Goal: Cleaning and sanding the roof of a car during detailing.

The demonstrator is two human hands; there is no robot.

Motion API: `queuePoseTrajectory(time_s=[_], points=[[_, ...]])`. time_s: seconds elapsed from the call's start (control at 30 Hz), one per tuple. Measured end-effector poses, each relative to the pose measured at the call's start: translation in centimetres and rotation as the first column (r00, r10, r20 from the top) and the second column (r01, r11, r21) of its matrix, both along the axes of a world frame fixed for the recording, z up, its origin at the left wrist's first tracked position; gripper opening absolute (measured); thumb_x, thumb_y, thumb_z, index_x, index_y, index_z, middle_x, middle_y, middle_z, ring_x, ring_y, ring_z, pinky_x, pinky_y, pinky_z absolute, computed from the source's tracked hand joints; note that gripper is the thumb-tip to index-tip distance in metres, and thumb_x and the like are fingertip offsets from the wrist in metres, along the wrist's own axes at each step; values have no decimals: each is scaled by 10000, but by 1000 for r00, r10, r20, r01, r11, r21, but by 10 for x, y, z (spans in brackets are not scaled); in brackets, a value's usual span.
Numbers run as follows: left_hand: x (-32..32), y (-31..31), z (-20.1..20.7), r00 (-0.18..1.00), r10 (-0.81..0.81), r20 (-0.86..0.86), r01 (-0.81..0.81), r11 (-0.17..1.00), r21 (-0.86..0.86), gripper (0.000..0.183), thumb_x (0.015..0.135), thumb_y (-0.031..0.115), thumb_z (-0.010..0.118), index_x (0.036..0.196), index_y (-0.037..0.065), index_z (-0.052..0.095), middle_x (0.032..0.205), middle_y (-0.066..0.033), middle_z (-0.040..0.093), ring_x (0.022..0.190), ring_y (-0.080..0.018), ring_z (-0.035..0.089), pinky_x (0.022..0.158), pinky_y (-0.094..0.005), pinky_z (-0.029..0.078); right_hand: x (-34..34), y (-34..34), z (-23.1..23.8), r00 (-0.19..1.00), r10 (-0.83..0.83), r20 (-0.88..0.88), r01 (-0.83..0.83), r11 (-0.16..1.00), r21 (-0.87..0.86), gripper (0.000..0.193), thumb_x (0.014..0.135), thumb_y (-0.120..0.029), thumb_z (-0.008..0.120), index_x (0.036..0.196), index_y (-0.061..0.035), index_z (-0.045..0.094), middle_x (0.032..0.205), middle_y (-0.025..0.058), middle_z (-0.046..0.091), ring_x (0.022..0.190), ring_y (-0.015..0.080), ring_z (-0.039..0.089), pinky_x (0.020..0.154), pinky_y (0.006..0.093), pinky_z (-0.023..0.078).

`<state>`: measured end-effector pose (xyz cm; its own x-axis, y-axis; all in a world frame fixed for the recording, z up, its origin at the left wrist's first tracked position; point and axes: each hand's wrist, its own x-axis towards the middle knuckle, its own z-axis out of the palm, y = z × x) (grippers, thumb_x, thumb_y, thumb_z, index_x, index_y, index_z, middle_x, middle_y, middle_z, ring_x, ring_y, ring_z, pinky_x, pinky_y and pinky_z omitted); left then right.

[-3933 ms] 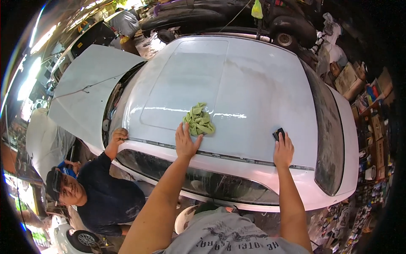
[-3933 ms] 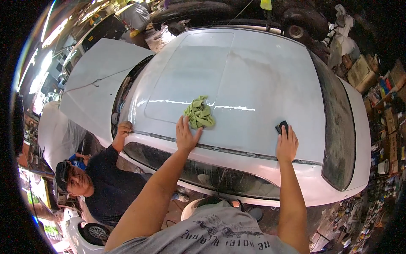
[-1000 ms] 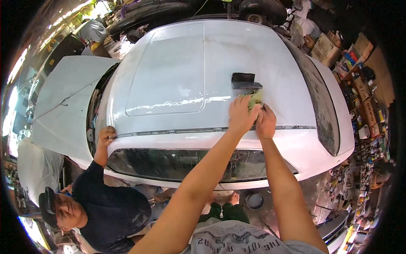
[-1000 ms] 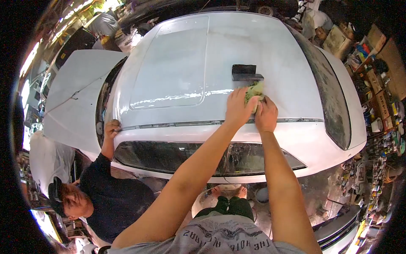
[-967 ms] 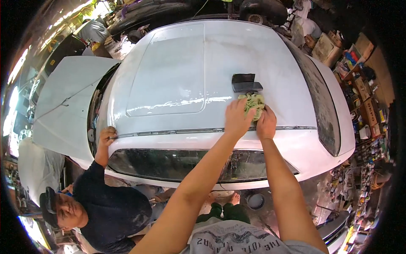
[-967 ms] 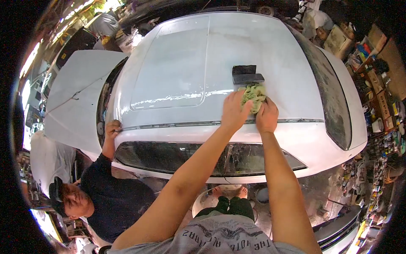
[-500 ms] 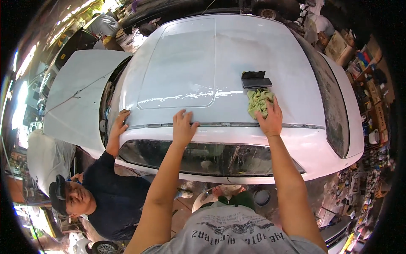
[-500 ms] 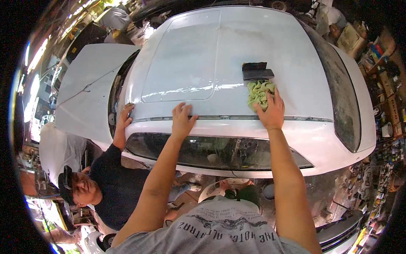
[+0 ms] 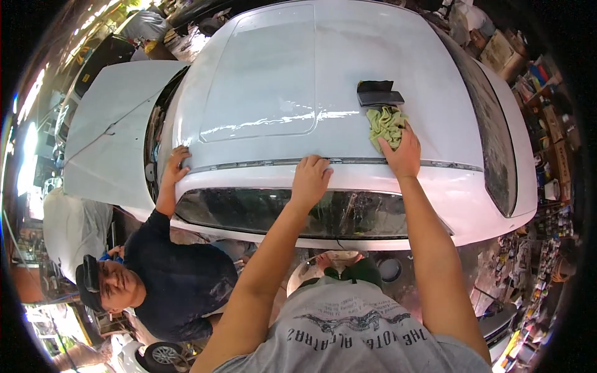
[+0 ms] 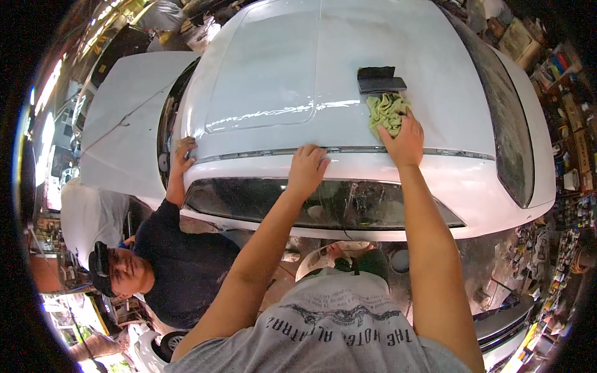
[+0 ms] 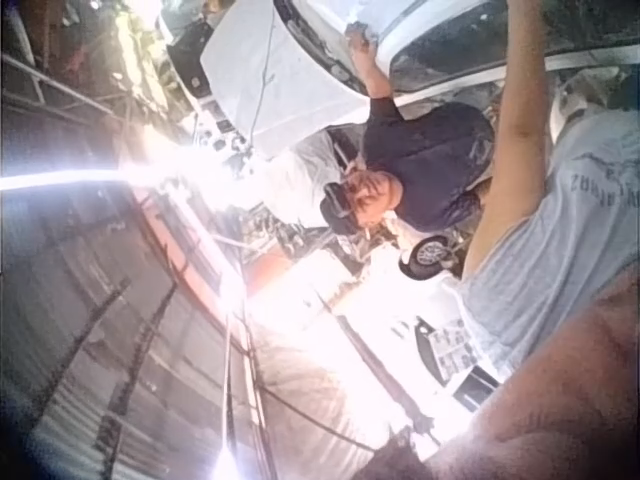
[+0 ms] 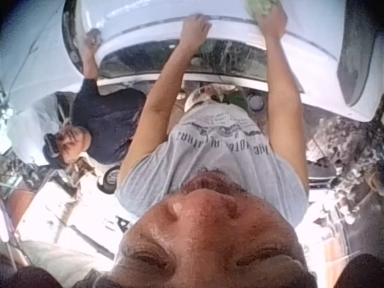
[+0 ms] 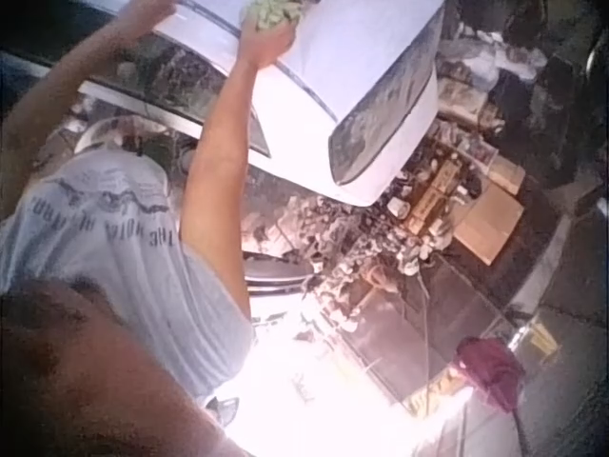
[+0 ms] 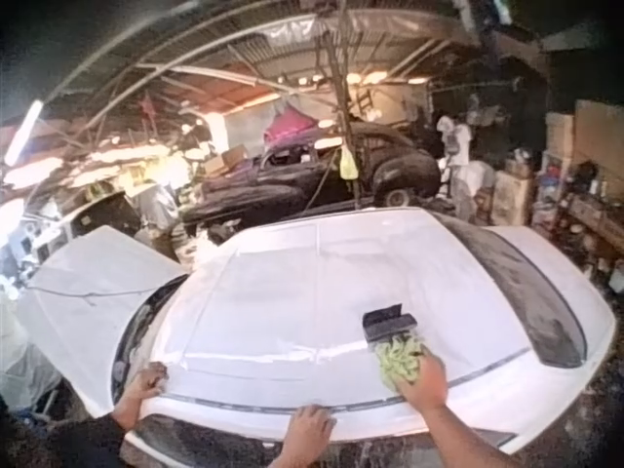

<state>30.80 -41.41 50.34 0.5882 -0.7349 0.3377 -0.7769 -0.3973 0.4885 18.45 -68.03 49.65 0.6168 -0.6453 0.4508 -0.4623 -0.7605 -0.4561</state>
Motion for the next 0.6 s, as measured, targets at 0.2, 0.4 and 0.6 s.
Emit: queuePoseTrajectory(time_s=[0.2,0.4,0.6], points=[[24,23,3,997,33,70,-31,999,-28,196,864,227,760,945,55,716,996,-152,666,992,-384,599,880,-495,485,-1,-1,-12,1000,-10,4,10,1000,-27,699,848,-510,767,1293,-36,510,1525,182,490,1328,401,490,1148,497,370],[60,13,18,982,151,114,-153,988,5,259,868,215,752,1049,46,677,1107,-162,634,1043,-392,576,906,-510,465,-1,-6,-2,998,7,58,-6,1000,-25,814,866,-504,755,1448,-34,437,1557,183,455,1379,386,467,1155,488,370],[73,1,-8,922,211,325,-197,978,-75,428,885,243,689,1255,39,624,1358,-215,551,1320,-440,470,1138,-552,375,5,-2,11,999,-7,-40,4,998,-58,783,892,-481,731,1503,-67,471,1585,172,429,1402,378,456,1147,483,384]])
